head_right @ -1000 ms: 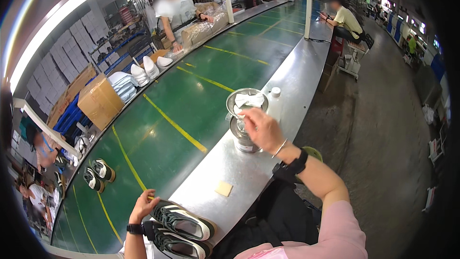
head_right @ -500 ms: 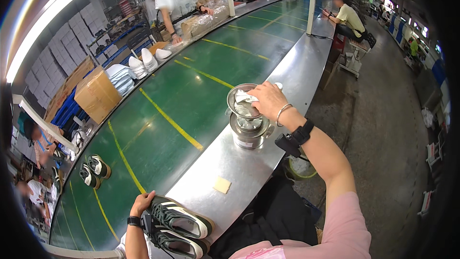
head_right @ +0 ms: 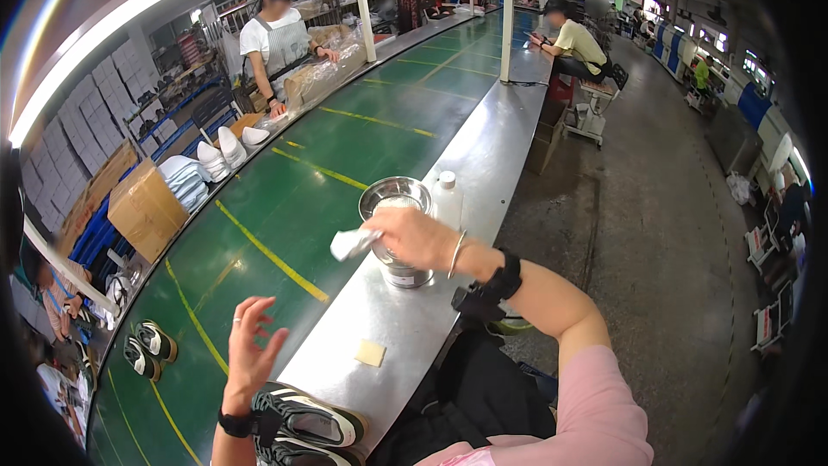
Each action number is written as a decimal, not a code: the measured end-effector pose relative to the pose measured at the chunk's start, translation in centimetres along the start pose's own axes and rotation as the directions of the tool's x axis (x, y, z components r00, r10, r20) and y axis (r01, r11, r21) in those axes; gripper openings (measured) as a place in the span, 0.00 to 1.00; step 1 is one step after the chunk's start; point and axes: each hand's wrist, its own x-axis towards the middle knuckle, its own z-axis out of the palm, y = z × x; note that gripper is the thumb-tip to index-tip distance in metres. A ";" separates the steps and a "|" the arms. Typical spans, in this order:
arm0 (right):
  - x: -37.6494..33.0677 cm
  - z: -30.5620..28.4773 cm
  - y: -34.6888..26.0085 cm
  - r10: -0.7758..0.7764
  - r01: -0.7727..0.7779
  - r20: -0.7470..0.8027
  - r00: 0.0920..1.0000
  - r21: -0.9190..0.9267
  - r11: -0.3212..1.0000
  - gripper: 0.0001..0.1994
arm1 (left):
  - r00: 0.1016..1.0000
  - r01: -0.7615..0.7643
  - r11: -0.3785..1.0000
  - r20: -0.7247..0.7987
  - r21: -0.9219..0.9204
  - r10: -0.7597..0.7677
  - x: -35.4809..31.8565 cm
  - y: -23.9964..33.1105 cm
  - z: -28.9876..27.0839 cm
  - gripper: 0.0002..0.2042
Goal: The person picks up a pair of shoes, wipes the heels and soles with a cloth, and places them on the conveyor belt, then repeats the process with a second pair and a single shoe.
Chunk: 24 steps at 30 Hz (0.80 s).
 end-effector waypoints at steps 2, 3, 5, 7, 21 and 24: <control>-0.5 1.4 -1.2 -0.073 0.049 0.146 0.987 0.164 0.985 0.11 | 0.987 -0.162 0.987 -0.009 -0.008 0.162 1.2 3.0 1.6 0.30; -0.7 2.2 -1.8 -0.095 0.047 0.201 0.975 0.234 0.971 0.12 | 0.973 -0.230 0.972 -0.005 -0.041 0.230 1.6 4.5 2.2 0.31; -1.0 3.5 -2.6 -0.119 0.042 0.245 0.962 0.299 0.953 0.13 | 0.963 -0.270 0.961 -0.044 -0.061 0.267 2.2 6.2 3.5 0.25; -1.2 4.5 -3.5 -0.082 -0.080 0.327 0.941 0.452 0.889 0.15 | 0.954 -0.296 0.954 -0.058 -0.043 0.293 2.5 6.1 4.3 0.22; -1.5 13.5 -6.2 0.363 -0.289 0.276 0.890 0.957 -0.017 0.20 | 0.922 -0.259 0.961 -0.272 0.095 0.275 2.5 5.8 7.3 0.14; -1.6 13.0 -7.6 0.362 -0.267 0.344 0.866 0.932 -0.246 0.23 | 0.912 -0.253 0.946 -0.275 0.202 0.303 1.9 5.1 7.6 0.17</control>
